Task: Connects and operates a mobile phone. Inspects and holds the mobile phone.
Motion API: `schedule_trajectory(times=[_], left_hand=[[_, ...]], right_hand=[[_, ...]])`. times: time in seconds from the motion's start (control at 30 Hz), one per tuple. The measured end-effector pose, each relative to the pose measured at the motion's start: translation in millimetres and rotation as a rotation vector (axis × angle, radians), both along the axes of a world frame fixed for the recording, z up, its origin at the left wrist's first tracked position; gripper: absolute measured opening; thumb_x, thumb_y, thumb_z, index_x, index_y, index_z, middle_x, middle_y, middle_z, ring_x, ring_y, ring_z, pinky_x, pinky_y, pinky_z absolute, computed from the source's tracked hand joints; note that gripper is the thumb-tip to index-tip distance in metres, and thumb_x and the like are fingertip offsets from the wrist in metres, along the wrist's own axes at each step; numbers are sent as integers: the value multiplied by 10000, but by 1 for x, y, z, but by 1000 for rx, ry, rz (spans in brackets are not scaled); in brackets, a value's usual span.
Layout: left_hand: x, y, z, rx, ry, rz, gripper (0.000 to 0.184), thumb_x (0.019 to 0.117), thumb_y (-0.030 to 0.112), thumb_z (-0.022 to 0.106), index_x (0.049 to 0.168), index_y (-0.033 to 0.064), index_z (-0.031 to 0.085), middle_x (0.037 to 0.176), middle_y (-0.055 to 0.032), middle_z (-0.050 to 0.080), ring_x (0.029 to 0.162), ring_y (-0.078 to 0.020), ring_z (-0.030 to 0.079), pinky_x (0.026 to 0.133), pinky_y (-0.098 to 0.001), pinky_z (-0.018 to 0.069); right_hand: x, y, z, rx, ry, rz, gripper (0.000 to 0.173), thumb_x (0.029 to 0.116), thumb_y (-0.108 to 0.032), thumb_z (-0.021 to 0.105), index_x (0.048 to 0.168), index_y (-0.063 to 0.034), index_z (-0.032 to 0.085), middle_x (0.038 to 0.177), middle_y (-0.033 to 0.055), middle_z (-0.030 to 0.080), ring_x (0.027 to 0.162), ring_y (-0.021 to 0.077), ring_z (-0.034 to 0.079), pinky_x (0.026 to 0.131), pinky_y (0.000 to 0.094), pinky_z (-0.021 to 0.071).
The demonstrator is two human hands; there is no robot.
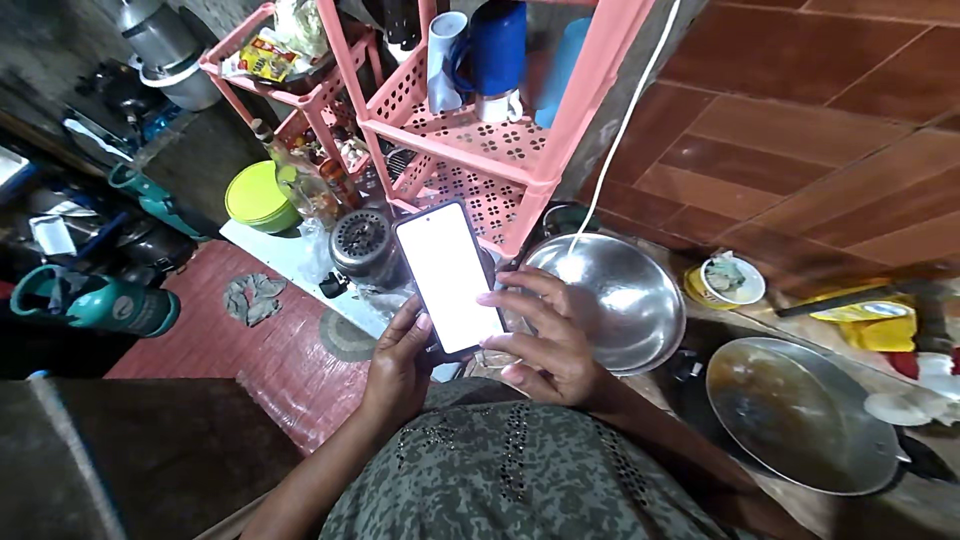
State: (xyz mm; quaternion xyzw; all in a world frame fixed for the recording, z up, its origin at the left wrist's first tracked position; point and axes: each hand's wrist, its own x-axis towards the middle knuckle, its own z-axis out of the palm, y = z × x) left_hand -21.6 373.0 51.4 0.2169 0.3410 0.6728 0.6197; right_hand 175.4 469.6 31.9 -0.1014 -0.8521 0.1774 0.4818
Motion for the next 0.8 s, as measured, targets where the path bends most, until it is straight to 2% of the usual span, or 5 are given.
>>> schedule_trajectory(times=[0.1,0.4,0.57,0.8], left_hand=[[0,0,1,2,-6,5,353,1065,93,435,1391,76,568,1149,-189,699,983,-307,732,849,-512,617],[-1,-1,2,14,-13,2,350,1068,96,423,1384,75,572,1162,-199,693,994,-319,729,847,-521,615],[-2,-2,1,16,-18,7,358,1070,92,425,1399,78,565,1167,-200,693,994,-322,729,851,-520,616],[-2,-2,1,15,-17,11,362,1061,86,445,1401,82,568,1174,-191,691,999,-313,726,847,-515,615]], right_hand=[[-1,1,-1,17,-22,-12,518,1071,-546,402,1022,-178,764,1439,92,599,1484,350,362,1241,576,221],[-1,1,2,14,-16,-41,526,1068,-552,399,1005,-169,754,1429,82,604,1484,340,360,1237,587,210],[-1,3,4,-29,-13,-93,469,1074,-510,408,1097,-194,754,1441,68,590,1479,323,354,1226,560,227],[-1,2,6,-22,-30,-81,483,1073,-522,405,1114,-194,756,1444,80,585,1482,329,350,1229,572,223]])
